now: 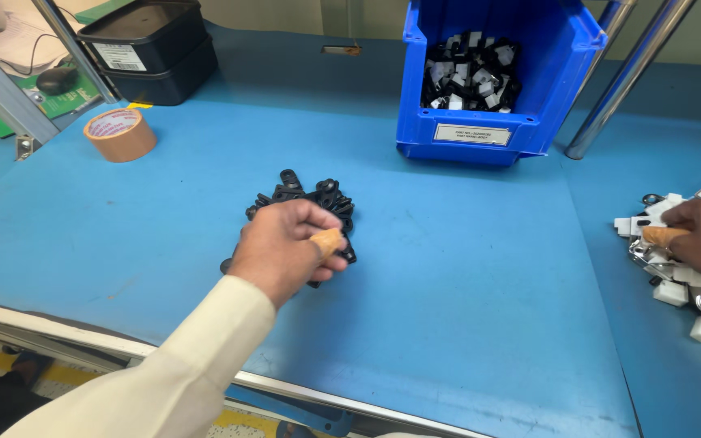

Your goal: The person repeatedly picks a black plastic housing and a white connector with a metal spring, aligns them, and presses them together by hand. The assembled units are placed into a blue bin. The person continues this cycle throughout the clip.

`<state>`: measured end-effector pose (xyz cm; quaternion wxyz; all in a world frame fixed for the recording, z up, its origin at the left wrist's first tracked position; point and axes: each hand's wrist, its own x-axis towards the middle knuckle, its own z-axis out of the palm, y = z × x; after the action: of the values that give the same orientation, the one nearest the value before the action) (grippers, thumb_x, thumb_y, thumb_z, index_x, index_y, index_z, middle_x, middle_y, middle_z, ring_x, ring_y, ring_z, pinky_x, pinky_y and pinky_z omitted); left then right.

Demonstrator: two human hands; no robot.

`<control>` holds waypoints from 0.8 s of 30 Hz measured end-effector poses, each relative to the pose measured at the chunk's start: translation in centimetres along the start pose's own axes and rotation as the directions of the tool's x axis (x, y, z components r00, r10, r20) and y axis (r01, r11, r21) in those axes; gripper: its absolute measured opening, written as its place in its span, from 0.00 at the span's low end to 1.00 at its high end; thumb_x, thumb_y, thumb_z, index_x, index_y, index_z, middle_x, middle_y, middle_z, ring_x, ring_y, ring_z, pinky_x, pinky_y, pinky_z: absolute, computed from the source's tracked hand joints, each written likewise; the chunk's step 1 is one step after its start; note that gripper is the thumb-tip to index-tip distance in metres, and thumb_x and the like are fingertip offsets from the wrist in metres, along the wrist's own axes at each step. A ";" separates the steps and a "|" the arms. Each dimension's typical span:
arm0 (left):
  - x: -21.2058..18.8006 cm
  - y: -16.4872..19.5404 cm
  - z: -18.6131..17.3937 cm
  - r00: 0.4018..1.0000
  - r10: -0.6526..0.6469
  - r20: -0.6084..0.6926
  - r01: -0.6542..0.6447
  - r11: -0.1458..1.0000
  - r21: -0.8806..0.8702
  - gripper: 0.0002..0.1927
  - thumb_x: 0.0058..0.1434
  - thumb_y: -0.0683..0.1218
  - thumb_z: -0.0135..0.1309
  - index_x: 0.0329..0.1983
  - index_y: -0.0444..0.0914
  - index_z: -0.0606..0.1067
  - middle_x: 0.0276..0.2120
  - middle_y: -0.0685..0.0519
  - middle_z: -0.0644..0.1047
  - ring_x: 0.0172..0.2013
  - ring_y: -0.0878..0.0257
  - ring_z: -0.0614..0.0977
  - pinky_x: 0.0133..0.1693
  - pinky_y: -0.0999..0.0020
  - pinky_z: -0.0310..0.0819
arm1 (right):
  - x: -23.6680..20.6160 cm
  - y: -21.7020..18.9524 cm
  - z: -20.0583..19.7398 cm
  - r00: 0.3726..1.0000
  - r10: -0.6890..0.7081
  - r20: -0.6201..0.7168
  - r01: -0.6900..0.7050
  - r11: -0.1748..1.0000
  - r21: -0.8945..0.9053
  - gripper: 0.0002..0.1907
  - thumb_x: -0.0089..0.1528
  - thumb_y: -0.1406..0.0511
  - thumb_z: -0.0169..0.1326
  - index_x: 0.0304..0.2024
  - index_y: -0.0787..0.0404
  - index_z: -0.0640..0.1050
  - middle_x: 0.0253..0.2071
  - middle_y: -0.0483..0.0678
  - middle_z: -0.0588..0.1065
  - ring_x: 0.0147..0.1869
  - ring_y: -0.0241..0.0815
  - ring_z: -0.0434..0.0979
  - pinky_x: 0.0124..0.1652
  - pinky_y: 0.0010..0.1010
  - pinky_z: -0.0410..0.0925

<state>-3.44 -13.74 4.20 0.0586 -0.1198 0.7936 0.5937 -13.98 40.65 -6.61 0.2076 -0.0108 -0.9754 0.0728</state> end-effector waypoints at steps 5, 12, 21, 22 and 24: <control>0.9 0.3 0.4 0.988 0.029 -0.153 -0.025 0.999 0.028 0.07 0.58 0.38 0.59 0.40 0.37 0.80 0.33 0.53 0.84 0.30 0.66 0.87 0.31 0.71 0.82 | -1.0 -1.8 -0.7 0.995 0.065 0.072 -0.055 0.989 -0.135 0.18 0.57 0.60 0.69 0.48 0.57 0.85 0.35 0.49 0.85 0.33 0.41 0.85 0.39 0.32 0.78; 4.6 -0.4 -4.8 0.907 0.169 -0.387 -0.054 0.955 0.291 0.07 0.57 0.40 0.63 0.39 0.39 0.81 0.33 0.52 0.83 0.34 0.65 0.84 0.37 0.67 0.81 | -2.1 -5.1 -2.6 0.992 0.125 0.031 -0.117 0.975 -0.191 0.21 0.58 0.57 0.70 0.52 0.53 0.84 0.39 0.46 0.84 0.39 0.41 0.84 0.43 0.33 0.77; 15.2 0.1 -7.7 0.920 0.379 -0.106 -0.203 0.687 0.698 0.16 0.59 0.38 0.60 0.51 0.45 0.82 0.46 0.48 0.83 0.47 0.53 0.83 0.54 0.58 0.77 | -9.9 -19.8 -6.7 0.947 0.171 0.272 -0.261 0.903 0.341 0.17 0.55 0.60 0.70 0.47 0.49 0.85 0.37 0.47 0.84 0.36 0.41 0.82 0.40 0.33 0.75; 16.2 0.2 -7.6 0.902 0.430 0.021 -0.301 0.594 0.746 0.21 0.58 0.37 0.59 0.54 0.46 0.81 0.49 0.49 0.82 0.49 0.51 0.82 0.55 0.57 0.77 | -10.9 -21.3 -6.8 0.941 0.180 0.287 -0.274 0.901 0.335 0.17 0.56 0.60 0.69 0.48 0.47 0.85 0.37 0.46 0.84 0.35 0.41 0.81 0.40 0.32 0.76; 17.7 0.3 -7.5 0.926 0.315 0.207 -0.322 0.378 0.868 0.23 0.60 0.39 0.61 0.57 0.52 0.80 0.54 0.49 0.80 0.53 0.49 0.80 0.59 0.55 0.75 | -11.7 -22.7 -7.4 0.931 0.225 0.288 -0.323 0.876 0.359 0.18 0.57 0.59 0.68 0.50 0.47 0.84 0.37 0.46 0.84 0.35 0.40 0.81 0.40 0.31 0.76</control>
<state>-20.26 -22.95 2.45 0.0003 0.0854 0.9924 0.0888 -0.10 18.66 -1.33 0.0748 -0.0981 -0.9458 0.3003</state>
